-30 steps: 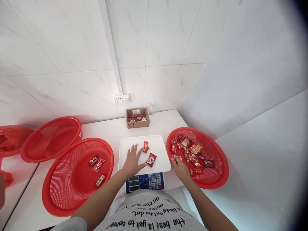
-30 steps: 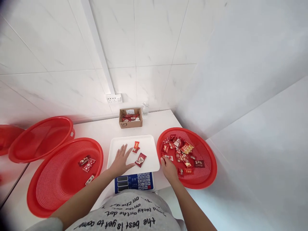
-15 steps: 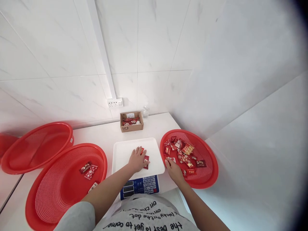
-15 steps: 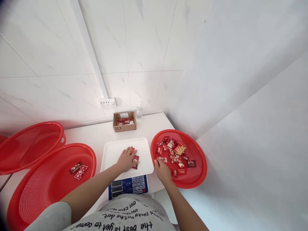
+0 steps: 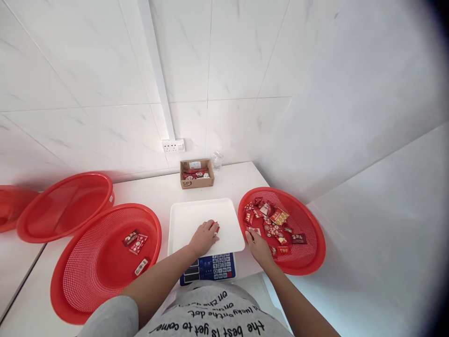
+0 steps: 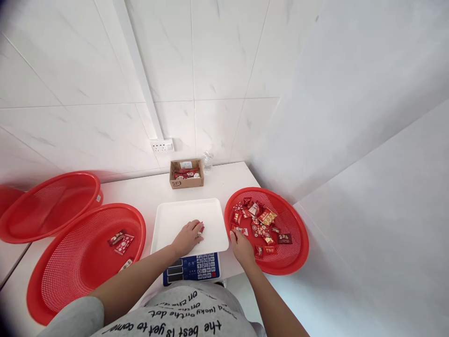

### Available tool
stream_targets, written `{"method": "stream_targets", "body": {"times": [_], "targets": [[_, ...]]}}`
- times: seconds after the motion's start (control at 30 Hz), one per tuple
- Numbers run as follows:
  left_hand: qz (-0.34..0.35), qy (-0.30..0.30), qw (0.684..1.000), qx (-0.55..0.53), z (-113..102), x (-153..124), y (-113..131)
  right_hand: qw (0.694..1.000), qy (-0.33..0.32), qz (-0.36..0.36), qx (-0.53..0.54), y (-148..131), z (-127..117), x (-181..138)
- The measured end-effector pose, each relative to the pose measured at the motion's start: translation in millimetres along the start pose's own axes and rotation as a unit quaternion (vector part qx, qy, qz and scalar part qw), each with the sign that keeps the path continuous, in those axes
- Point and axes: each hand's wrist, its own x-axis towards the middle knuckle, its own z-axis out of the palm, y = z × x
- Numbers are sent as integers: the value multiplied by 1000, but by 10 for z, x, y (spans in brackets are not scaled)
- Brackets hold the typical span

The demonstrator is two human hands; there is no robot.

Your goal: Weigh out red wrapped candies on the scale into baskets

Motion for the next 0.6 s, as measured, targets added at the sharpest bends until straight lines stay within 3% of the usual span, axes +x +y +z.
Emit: {"method": "stream_targets", "body": {"times": [0.2, 0.3, 0.5, 0.6], "targets": [[-19, 33, 996, -78, 16, -4, -57, 1000, -2, -1, -5, -15, 0, -5], [-63, 73, 986, -135, -69, 24, -100, 1000, 1, 1, -1, -22, 10, -7], [-219, 182, 925, -249, -303, 24, -276, 1000, 8, 3, 2, 23, 10, -13], [-262, 196, 893, -309, -409, -59, -279, 994, 87, -53, 31, -52, -14, -49]]}}
